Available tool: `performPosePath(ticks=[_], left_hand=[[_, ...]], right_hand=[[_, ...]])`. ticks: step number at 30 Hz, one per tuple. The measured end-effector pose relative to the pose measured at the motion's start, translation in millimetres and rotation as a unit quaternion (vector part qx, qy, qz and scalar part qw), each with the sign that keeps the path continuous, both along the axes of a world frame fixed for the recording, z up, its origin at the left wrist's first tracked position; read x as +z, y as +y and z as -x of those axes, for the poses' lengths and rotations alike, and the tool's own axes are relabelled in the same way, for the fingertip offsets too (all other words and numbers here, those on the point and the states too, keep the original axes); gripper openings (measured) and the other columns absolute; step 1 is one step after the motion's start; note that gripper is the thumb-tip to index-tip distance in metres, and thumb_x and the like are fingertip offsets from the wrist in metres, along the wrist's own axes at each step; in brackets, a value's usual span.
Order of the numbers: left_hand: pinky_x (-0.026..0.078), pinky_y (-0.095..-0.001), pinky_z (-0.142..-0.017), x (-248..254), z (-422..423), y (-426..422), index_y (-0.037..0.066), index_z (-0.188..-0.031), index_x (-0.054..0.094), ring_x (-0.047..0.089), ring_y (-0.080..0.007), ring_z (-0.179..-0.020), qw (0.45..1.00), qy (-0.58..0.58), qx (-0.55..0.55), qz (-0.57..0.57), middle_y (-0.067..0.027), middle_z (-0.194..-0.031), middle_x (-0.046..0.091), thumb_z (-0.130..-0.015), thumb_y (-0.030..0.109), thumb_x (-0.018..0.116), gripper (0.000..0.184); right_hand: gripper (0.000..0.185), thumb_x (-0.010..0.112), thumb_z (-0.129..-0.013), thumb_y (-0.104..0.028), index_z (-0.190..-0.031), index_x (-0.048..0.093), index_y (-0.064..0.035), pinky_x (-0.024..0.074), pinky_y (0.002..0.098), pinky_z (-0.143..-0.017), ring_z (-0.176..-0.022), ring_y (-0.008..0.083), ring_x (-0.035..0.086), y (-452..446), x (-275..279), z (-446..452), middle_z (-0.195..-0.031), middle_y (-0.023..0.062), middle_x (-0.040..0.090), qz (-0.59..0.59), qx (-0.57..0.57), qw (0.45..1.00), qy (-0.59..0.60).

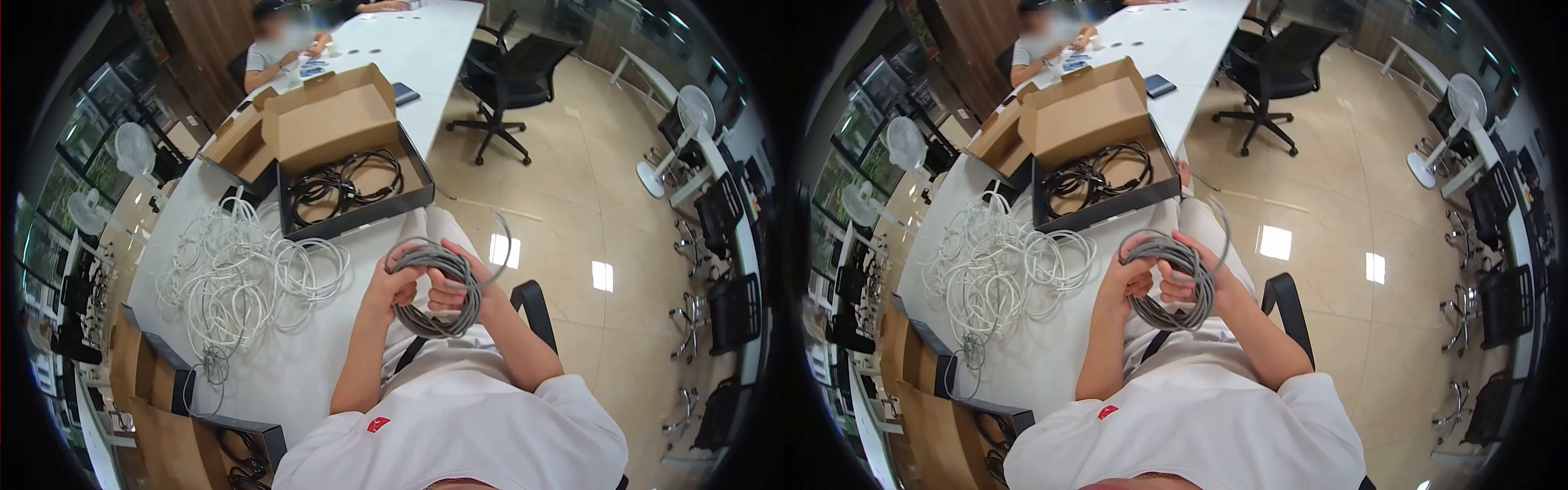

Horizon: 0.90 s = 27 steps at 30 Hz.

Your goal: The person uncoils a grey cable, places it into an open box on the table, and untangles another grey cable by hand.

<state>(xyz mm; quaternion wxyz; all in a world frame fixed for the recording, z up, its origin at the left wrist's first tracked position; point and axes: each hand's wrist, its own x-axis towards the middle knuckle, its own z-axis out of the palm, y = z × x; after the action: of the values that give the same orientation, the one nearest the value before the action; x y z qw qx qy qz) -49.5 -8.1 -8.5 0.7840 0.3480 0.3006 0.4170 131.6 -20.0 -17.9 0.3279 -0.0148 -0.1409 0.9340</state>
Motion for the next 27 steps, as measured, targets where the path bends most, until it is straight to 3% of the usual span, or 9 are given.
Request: performPosePath(ticks=[2, 8, 12, 18, 19, 23, 26, 27], left_hand=[[0.02, -0.0186, -0.036, -1.0, -3.2, -1.8, 0.007, -0.111, 0.057, 0.028, 0.0004, -0.037, 0.999, 0.026, 0.031, 0.001, 0.0091, -0.053, 0.038, -0.083, 0.01, 0.063, 0.029], [0.025, -0.0188, -0.035, -13.5, -7.7, -1.8, 0.005, -0.11, 0.057, 0.031, -0.0009, -0.037, 0.994, 0.043, 0.095, -0.012, 0.0071, -0.057, 0.045, -0.083, 0.015, 0.066, 0.03], [0.027, -0.0184, -0.037, -23.8, -2.6, 0.6, 0.001, -0.116, 0.058, 0.039, -0.0015, -0.042, 0.998, 0.013, 0.058, -0.029, 0.0034, -0.067, 0.055, -0.082, 0.007, 0.067, 0.035], [0.028, -0.0171, -0.038, -15.7, -11.9, -3.4, -0.001, -0.108, 0.06, 0.041, -0.0002, -0.044, 0.996, 0.01, 0.067, -0.062, 0.002, -0.07, 0.057, -0.082, 0.006, 0.062, 0.027], [0.027, -0.0179, -0.038, -10.5, -15.8, -8.0, -0.001, -0.109, 0.06, 0.04, -0.0006, -0.045, 0.995, 0.015, 0.096, -0.034, 0.0017, -0.072, 0.058, -0.08, 0.003, 0.064, 0.029], [0.031, -0.0185, -0.041, -24.3, -14.5, -5.3, 0.004, -0.107, 0.064, 0.043, 0.0, -0.049, 0.989, 0.085, 0.063, -0.101, 0.0029, -0.077, 0.063, -0.08, 0.005, 0.07, 0.027], [0.031, -0.0185, -0.042, -19.1, -19.1, -7.5, 0.004, -0.107, 0.064, 0.044, 0.0, -0.05, 0.986, 0.079, 0.099, -0.108, 0.0032, -0.077, 0.064, -0.08, 0.005, 0.07, 0.028], [0.031, -0.0188, -0.042, -14.3, -20.3, -6.8, 0.004, -0.107, 0.065, 0.043, -0.0003, -0.049, 0.984, 0.081, 0.109, -0.116, 0.0037, -0.075, 0.063, -0.08, 0.005, 0.07, 0.027]], right_hand=[[0.065, 0.026, -0.101, -0.052, -0.08, 0.058, 0.0016, 0.0348, 0.0266, -0.055, -0.046, 0.015, 0.039, 4.6, 2.0, -1.5, -0.047, -0.0003, 0.04, 0.017, 0.0, 1.0, -0.011], [0.071, 0.023, -0.099, -0.056, -0.095, 0.059, 0.0048, 0.0365, 0.0295, -0.058, -0.05, 0.0161, 0.04, 12.6, -6.2, -4.4, -0.052, 0.0011, 0.043, -0.035, -0.022, 0.998, -0.049], [0.08, 0.02, -0.099, -0.056, -0.104, 0.059, 0.0138, 0.0442, 0.0375, -0.073, -0.067, 0.0299, 0.054, 12.6, -16.4, -8.6, -0.061, 0.0124, 0.057, -0.092, -0.055, 0.993, -0.041], [0.077, 0.016, -0.101, -0.051, -0.105, 0.061, 0.0115, 0.0459, 0.0378, -0.083, -0.08, 0.0322, 0.062, 12.6, -12.5, -22.5, -0.085, 0.0193, 0.067, -0.183, -0.081, 0.961, -0.191], [0.067, 0.023, -0.103, -0.046, -0.107, 0.062, 0.0081, 0.0476, 0.0357, -0.082, -0.081, 0.0279, 0.064, 4.1, 1.0, -20.7, -0.093, 0.0171, 0.069, -0.143, -0.12, 0.954, -0.236], [0.049, 0.039, -0.102, -0.038, -0.109, 0.063, 0.004, 0.051, 0.0291, -0.077, -0.084, 0.0203, 0.066, 0.5, -10.5, -43.4, -0.095, 0.0119, 0.07, -0.125, -0.181, 0.917, -0.333], [0.051, 0.038, -0.102, -0.039, -0.1, 0.064, 0.0054, 0.0517, 0.0431, -0.088, -0.085, 0.0312, 0.066, 6.6, -22.7, -43.2, -0.094, 0.0182, 0.068, -0.057, -0.206, 0.92, -0.329], [0.052, 0.04, -0.101, -0.042, -0.111, 0.059, 0.0057, 0.0523, 0.0391, -0.087, -0.085, 0.0293, 0.066, 7.8, -17.6, -40.3, -0.095, 0.0175, 0.067, -0.086, -0.205, 0.922, -0.316]])
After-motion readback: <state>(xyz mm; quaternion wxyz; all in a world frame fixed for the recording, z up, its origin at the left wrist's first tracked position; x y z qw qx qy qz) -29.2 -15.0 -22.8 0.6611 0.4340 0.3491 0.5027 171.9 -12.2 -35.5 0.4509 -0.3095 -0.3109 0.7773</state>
